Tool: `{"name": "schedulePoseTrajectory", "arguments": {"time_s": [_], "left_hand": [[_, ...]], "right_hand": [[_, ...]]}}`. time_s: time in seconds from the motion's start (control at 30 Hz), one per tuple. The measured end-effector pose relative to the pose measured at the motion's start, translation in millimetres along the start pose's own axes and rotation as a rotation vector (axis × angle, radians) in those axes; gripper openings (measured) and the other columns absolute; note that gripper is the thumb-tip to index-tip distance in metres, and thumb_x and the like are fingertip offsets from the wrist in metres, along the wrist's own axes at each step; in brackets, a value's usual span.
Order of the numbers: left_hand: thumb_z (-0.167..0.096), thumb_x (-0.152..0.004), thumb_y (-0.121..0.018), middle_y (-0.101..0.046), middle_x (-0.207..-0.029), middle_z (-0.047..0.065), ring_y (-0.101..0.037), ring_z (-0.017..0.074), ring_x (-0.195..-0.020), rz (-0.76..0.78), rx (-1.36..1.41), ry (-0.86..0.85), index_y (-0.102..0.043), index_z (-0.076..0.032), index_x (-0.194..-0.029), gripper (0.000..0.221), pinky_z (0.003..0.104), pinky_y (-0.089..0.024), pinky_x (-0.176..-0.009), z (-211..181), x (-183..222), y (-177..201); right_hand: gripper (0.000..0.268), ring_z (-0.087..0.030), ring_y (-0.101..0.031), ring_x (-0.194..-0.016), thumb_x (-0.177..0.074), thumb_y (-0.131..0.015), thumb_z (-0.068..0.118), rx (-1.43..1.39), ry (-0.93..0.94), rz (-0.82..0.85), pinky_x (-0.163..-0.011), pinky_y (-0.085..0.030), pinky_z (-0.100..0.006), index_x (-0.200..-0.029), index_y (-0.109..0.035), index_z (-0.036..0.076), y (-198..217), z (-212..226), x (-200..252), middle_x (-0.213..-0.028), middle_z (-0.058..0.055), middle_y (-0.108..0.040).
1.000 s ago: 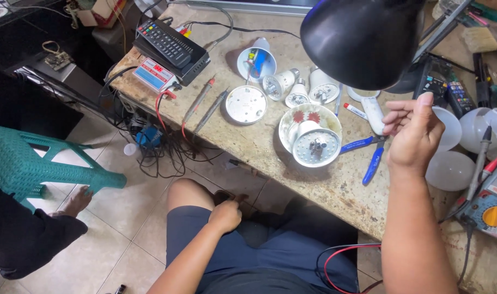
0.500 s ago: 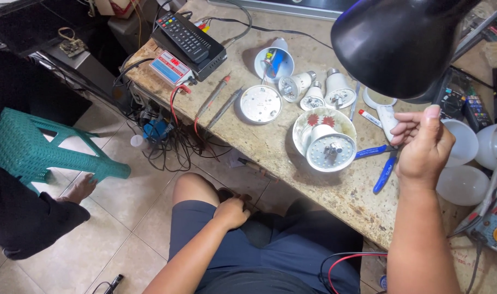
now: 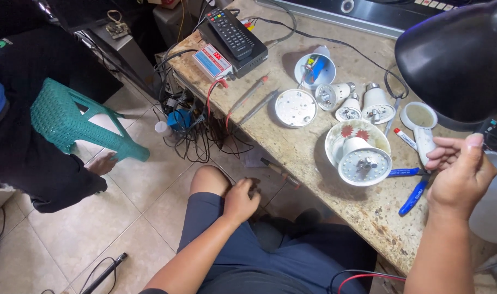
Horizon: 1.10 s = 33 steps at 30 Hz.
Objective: Testing and diagnosing LED bulbs using a multimeter at a repair bench to identify faulty components.
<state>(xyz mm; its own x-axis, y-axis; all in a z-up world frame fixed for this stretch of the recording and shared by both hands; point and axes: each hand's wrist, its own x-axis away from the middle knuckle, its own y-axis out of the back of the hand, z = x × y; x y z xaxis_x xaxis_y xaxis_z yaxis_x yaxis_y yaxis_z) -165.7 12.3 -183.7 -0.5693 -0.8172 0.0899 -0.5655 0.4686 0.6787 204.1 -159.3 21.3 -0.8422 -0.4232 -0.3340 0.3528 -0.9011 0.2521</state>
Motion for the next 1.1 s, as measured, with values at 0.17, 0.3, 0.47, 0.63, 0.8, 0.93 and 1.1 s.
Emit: {"name": "schedulePoseTrajectory", "arguments": {"time_s": [0.17, 0.3, 0.47, 0.63, 0.8, 0.93, 1.1], "left_hand": [[-0.016, -0.092, -0.066, -0.067, -0.1, 0.004, -0.068, 0.0187, -0.088, -0.418, 0.147, -0.134, -0.069, -0.009, -0.108, 0.018, 0.034, -0.058, -0.079, -34, -9, 59], [-0.008, -0.092, -0.067, -0.065, -0.099, 0.01, -0.067, 0.0215, -0.089, -0.537, 0.221, -0.268, -0.065, -0.004, -0.112, 0.02, 0.033, -0.059, -0.081, -47, -19, 79], [-0.007, -0.094, -0.067, -0.062, -0.099, 0.012, -0.064, 0.0233, -0.088, -0.701, 0.133, -0.361, -0.063, -0.002, -0.112, 0.019, 0.034, -0.057, -0.081, -67, -27, 106], [-0.008, -0.096, -0.066, -0.062, -0.1, 0.013, -0.063, 0.0274, -0.092, -0.921, 0.061, -0.27, -0.063, -0.003, -0.111, 0.016, 0.037, -0.052, -0.083, -37, -59, 141], [-0.02, -0.097, -0.066, -0.069, -0.114, 0.011, -0.062, 0.0309, -0.11, -0.755, 0.003, -0.077, -0.07, -0.008, -0.12, 0.026, 0.043, -0.052, -0.095, 16, -98, 155], [-0.031, -0.1, -0.061, -0.072, -0.119, 0.009, -0.067, 0.0298, -0.111, -0.595, -0.022, -0.057, -0.071, -0.01, -0.123, 0.032, 0.044, -0.054, -0.09, 12, -111, 175], [-0.056, -0.099, -0.047, -0.066, -0.134, 0.015, -0.062, 0.0356, -0.121, -0.159, -0.051, 0.302, -0.065, -0.011, -0.136, 0.061, 0.047, -0.049, -0.094, -15, -109, 229]], "right_hand": [[0.063, -0.016, -0.059, -0.066, -0.126, -0.035, 0.047, -0.018, -0.016, -0.009, -0.063, -0.047, -0.021, -0.113, -0.071, -0.004, -3, -2, -1, -0.083, -0.012, -0.063], [0.061, -0.015, -0.058, -0.066, -0.124, -0.035, 0.045, -0.009, -0.032, -0.007, -0.063, -0.046, -0.021, -0.11, -0.07, -0.002, -6, 10, 1, -0.082, -0.011, -0.062], [0.061, -0.016, -0.058, -0.068, -0.126, -0.036, 0.043, 0.001, -0.016, 0.004, -0.065, -0.047, -0.021, -0.112, -0.071, -0.004, -3, 6, 2, -0.083, -0.012, -0.062], [0.062, -0.017, -0.059, -0.071, -0.131, -0.033, 0.042, 0.028, 0.019, 0.035, -0.067, -0.049, -0.022, -0.116, -0.07, -0.006, 0, -7, 1, -0.086, -0.013, -0.063], [0.061, -0.015, -0.057, -0.074, -0.133, -0.034, 0.044, 0.04, 0.001, 0.054, -0.069, -0.048, -0.021, -0.119, -0.069, -0.004, -1, -7, 3, -0.09, -0.012, -0.063], [0.06, -0.015, -0.057, -0.075, -0.134, -0.035, 0.044, 0.049, 0.014, 0.055, -0.069, -0.047, -0.021, -0.12, -0.068, -0.004, 0, -13, 1, -0.091, -0.012, -0.063], [0.058, -0.007, -0.057, -0.069, -0.129, -0.036, 0.05, 0.023, -0.074, 0.001, -0.066, -0.048, -0.013, -0.117, -0.07, 0.004, 0, -28, -5, -0.087, -0.005, -0.063]]}}
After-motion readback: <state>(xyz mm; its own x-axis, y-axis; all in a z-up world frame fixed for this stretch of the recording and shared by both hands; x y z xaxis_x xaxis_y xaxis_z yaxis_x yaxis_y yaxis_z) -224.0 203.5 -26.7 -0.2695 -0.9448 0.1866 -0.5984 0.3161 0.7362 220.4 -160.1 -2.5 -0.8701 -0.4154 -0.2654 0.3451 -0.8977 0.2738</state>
